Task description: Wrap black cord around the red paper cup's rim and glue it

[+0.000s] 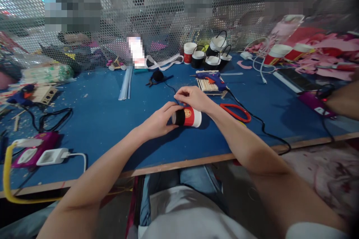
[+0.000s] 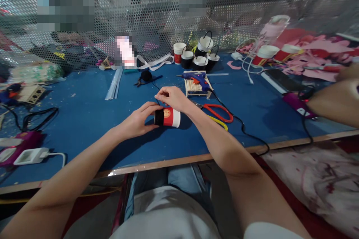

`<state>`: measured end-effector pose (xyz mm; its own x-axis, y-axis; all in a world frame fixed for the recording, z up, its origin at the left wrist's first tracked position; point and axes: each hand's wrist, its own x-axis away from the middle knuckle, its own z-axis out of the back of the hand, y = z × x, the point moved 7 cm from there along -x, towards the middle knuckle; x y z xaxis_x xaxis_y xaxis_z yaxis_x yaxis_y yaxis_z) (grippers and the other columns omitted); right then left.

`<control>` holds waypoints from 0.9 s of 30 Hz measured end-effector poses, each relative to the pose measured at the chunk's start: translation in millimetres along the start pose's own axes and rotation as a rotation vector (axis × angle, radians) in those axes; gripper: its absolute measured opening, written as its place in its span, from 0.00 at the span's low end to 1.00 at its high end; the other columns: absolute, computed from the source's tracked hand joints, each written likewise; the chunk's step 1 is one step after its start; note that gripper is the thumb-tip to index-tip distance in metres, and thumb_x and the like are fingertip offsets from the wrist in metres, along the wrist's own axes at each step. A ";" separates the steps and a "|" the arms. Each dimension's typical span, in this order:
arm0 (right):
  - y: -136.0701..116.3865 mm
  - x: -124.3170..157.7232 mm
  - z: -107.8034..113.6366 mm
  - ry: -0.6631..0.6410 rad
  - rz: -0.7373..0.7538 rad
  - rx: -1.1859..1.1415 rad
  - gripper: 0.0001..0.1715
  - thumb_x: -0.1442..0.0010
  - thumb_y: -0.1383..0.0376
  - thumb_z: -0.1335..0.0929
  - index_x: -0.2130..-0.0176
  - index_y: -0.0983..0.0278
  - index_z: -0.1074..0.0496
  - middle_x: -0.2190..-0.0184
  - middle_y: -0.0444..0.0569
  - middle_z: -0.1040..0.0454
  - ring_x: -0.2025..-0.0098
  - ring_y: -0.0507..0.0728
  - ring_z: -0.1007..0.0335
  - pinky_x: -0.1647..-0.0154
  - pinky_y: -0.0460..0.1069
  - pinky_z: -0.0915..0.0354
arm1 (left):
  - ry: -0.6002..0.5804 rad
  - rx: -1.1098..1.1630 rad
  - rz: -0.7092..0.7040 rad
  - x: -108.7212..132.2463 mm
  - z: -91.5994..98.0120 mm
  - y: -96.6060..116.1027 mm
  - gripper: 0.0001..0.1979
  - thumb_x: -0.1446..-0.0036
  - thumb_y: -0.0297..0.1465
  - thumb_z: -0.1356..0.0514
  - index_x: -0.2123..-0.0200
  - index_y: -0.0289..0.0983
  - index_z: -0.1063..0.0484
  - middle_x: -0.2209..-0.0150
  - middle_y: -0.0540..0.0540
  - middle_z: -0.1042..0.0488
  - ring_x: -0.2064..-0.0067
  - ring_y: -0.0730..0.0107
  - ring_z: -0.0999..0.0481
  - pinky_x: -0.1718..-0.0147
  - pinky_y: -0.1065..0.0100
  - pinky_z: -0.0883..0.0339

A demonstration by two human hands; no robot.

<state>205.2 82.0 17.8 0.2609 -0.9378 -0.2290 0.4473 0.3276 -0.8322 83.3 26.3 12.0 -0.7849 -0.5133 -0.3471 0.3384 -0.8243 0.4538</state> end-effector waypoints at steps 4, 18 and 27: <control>-0.4 0.9 32.1 0.203 -0.056 0.093 0.15 0.41 0.55 0.35 0.71 0.64 0.32 0.79 0.44 0.31 0.81 0.49 0.36 0.79 0.46 0.41 | 0.025 0.041 0.022 0.3 0.8 -6.1 0.26 0.48 0.26 0.38 0.45 0.38 0.40 0.47 0.39 0.36 0.47 0.58 0.30 0.48 0.56 0.29; 57.0 2.2 127.9 0.313 -0.416 0.877 0.16 0.46 0.65 0.32 0.60 0.74 0.25 0.62 0.65 0.24 0.57 0.68 0.28 0.58 0.58 0.35 | 0.090 0.064 0.202 4.2 16.1 -34.8 0.25 0.48 0.27 0.39 0.46 0.41 0.38 0.49 0.41 0.34 0.54 0.61 0.26 0.61 0.61 0.25; 81.1 -0.9 131.0 0.415 -0.437 0.832 0.23 0.51 0.69 0.31 0.54 0.75 0.29 0.59 0.64 0.26 0.56 0.66 0.30 0.56 0.58 0.35 | 0.111 0.223 0.235 4.7 16.9 -41.4 0.18 0.43 0.35 0.41 0.49 0.40 0.36 0.50 0.41 0.34 0.58 0.67 0.26 0.60 0.62 0.25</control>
<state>353.3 124.5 16.8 -0.3126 -0.9084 -0.2778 0.9249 -0.2244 -0.3071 56.8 62.0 5.4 -0.6335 -0.7160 -0.2933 0.3720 -0.6142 0.6960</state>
